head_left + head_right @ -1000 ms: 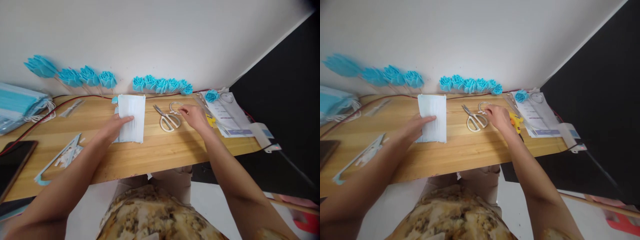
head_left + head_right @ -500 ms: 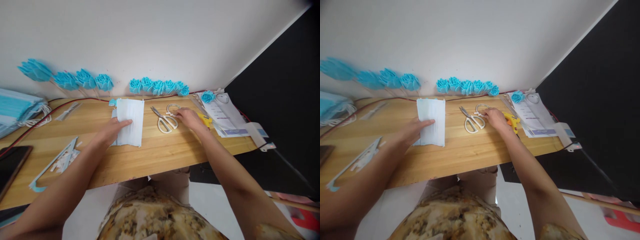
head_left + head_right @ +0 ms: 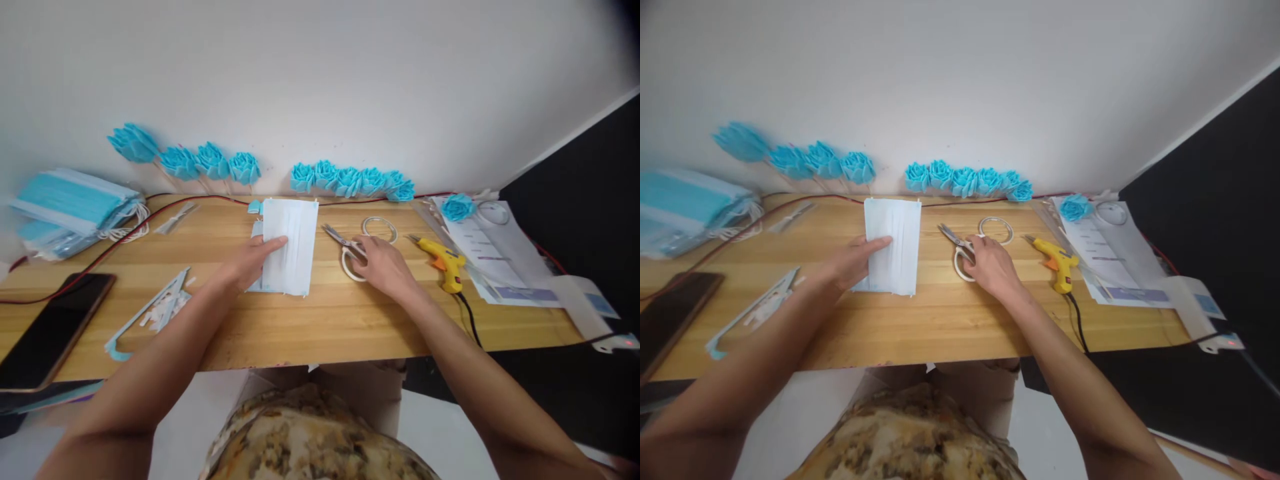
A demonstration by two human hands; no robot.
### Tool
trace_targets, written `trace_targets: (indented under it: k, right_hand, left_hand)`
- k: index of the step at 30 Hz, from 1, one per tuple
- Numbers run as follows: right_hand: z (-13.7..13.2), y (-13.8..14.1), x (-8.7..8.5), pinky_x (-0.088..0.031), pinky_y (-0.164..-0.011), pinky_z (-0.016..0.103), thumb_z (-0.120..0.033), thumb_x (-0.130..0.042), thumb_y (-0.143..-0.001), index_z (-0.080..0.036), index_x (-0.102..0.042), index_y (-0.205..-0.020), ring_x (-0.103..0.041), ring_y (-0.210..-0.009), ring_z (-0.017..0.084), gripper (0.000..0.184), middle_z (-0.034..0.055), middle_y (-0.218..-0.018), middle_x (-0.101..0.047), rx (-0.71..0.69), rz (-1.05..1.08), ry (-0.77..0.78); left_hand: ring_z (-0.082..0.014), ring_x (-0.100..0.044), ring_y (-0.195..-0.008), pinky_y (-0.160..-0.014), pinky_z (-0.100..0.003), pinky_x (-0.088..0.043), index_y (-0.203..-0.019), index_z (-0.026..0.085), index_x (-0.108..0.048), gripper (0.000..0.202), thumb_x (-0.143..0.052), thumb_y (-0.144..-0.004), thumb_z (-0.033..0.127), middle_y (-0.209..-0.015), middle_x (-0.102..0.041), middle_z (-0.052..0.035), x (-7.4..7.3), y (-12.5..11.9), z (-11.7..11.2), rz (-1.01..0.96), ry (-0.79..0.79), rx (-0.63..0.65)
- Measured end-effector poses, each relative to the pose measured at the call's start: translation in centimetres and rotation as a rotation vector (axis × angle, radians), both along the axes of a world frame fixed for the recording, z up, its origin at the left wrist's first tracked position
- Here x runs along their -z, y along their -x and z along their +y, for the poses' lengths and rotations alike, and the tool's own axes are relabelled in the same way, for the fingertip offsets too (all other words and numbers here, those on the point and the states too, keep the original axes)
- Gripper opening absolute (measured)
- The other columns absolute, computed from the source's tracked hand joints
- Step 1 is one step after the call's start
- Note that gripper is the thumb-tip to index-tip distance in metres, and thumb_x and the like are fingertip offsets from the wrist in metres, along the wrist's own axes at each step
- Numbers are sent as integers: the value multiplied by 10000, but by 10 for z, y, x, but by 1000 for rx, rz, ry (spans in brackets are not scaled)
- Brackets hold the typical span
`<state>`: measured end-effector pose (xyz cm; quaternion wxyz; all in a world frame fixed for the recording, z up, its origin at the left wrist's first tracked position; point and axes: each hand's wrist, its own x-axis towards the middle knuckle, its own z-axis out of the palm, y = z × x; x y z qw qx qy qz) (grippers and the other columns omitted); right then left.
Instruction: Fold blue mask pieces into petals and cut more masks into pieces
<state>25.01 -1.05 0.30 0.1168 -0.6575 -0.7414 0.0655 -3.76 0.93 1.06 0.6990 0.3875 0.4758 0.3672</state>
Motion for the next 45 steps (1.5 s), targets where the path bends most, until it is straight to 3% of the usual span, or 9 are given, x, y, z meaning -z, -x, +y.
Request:
trace_targets:
  k: [3, 5, 8, 14, 23, 27, 36, 41, 45]
  right_hand:
    - [12, -12, -16, -543, -818, 432, -422, -717, -797, -234, -623, -1198, -688, -876, 269, 453, 72, -967, -725, 140, 570, 17]
    - [16, -16, -33, -560, -822, 423, -531, -770, -729, -297, -615, -1192, -690, -875, 236, 542, 28, -981, -695, 96, 1015, 48]
    - [18, -10, -56, -568, -836, 423, -649, -853, -588, -306, -680, -1078, -670, -861, 223, 622, 25, -963, -667, -55, 1255, 114]
    - [34, 11, -69, -551, -751, 444, -916, -526, -681, -311, -641, -1098, -682, -969, 290, 743, 87, -984, -708, -104, 1274, 135]
    - [32, 41, -41, -420, -555, 257, -474, -880, -647, -255, -593, -1125, -513, -625, 111, 599, -36, -814, -594, -301, 1140, 337]
    - [28, 43, -32, -393, -549, 239, -393, -898, -626, -244, -607, -1094, -462, -629, 99, 571, -54, -760, -548, -251, 1093, 296]
    - [33, 47, -7, -388, -512, 244, -400, -799, -714, -267, -555, -1177, -451, -595, 92, 540, -61, -797, -492, -72, 1333, 141]
    - [33, 47, -10, -368, -532, 251, -374, -792, -711, -262, -564, -1160, -440, -615, 103, 516, -57, -775, -485, -73, 1286, 105]
    - [26, 55, -12, -335, -527, 246, -417, -830, -682, -254, -555, -1134, -413, -591, 95, 554, -67, -736, -481, -114, 1247, 165]
  left_hand:
    - [-352, -709, -1080, -867, -441, -595, -1094, 144, -702, 542, -839, -701, 491, -1119, -764, -169, 0, 1, 0, -18, 43, 3]
    - [-353, -701, -1107, -885, -451, -592, -1113, 153, -693, 546, -833, -715, 500, -1142, -758, -173, 0, 2, 0, -33, 57, 16]
    - [-349, -707, -1093, -881, -448, -595, -1101, 157, -681, 550, -836, -713, 515, -1165, -750, -176, 1, 2, -1, -45, 74, 41]
    - [-315, -708, -1036, -835, -394, -585, -1100, 158, -670, 612, -830, -697, 589, -1162, -742, -160, 8, 5, -1, 5, 85, 80]
    - [-232, -650, -758, -611, -291, -461, -770, 192, -706, 460, -744, -741, 649, -808, -727, -51, -16, 7, -11, 359, -97, 304]
    - [-230, -647, -709, -593, -298, -465, -790, 188, -717, 522, -734, -708, 703, -771, -727, -60, -24, 3, -13, 191, -32, 370]
    - [-320, -737, -898, -716, -382, -556, -1172, 185, -695, 957, -304, -762, 956, -976, -782, -128, -22, 7, 1, -116, 120, 167]
    - [-323, -742, -903, -678, -331, -548, -1144, 178, -711, 985, -489, -624, 985, -969, -781, -152, -16, 4, -1, -104, 60, 246]
    - [-300, -740, -870, -694, -331, -553, -1154, 166, -683, 818, -761, -622, 782, -1005, -777, -150, -9, -2, -9, -123, 77, 368]
